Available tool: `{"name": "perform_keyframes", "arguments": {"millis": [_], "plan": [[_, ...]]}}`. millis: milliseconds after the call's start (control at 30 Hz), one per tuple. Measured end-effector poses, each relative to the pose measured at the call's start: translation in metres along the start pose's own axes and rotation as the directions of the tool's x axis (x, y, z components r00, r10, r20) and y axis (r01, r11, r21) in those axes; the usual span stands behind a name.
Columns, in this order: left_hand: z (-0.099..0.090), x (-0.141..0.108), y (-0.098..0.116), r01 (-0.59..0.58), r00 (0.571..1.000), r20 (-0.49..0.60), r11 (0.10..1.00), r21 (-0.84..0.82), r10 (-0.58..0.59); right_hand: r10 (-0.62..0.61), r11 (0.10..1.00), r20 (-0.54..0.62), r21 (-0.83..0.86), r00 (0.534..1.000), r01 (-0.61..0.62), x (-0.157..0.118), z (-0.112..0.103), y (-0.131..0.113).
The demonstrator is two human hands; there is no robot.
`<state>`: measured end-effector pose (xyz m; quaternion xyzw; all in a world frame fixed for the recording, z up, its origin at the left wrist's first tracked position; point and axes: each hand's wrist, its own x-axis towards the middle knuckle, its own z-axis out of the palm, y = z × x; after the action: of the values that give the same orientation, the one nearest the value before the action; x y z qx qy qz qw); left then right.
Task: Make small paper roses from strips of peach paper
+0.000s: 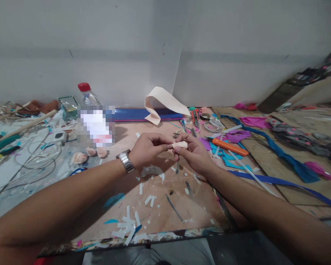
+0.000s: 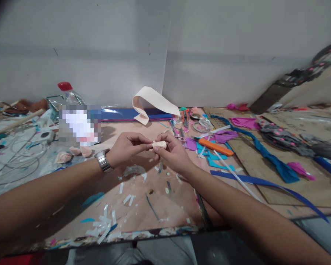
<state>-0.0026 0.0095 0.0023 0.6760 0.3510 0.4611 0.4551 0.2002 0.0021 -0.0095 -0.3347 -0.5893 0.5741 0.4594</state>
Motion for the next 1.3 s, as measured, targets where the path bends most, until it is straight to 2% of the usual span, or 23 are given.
{"name": "perform_keyframes", "arguments": {"millis": [267, 367, 567, 867, 1033, 1300], "plan": [[0.0033, -0.0013, 0.0029, 0.064, 0.997, -0.042, 0.992, -0.105, -0.069, -0.013, 0.995, -0.033, 0.096, 0.999, 0.016, -0.0021, 0.0013, 0.0016], [0.0039, -0.0013, 0.0017, 0.067, 0.997, -0.042, 0.993, -0.100, -0.071, -0.028, 0.997, -0.045, 0.075, 0.999, 0.031, -0.0016, 0.0021, 0.0009], [0.0049, 0.0002, -0.0033, -0.002, 0.999, -0.033, 0.994, -0.106, -0.001, -0.064, 0.997, -0.086, -0.051, 0.994, 0.060, 0.0017, 0.0021, -0.0003], [0.0073, -0.0020, -0.0019, 0.069, 0.995, -0.054, 0.984, -0.167, -0.079, -0.074, 0.994, -0.085, -0.084, 0.994, 0.067, 0.0008, 0.0015, -0.0017], [0.0068, -0.0016, -0.0031, 0.117, 0.993, -0.002, 0.961, -0.249, -0.121, -0.022, 0.998, -0.087, -0.068, 0.996, 0.016, 0.0014, 0.0010, 0.0003], [0.0086, -0.0030, -0.0013, 0.131, 0.990, -0.014, 0.958, -0.254, -0.140, 0.018, 0.999, -0.113, -0.036, 0.993, -0.022, 0.0007, 0.0004, 0.0026]]}}
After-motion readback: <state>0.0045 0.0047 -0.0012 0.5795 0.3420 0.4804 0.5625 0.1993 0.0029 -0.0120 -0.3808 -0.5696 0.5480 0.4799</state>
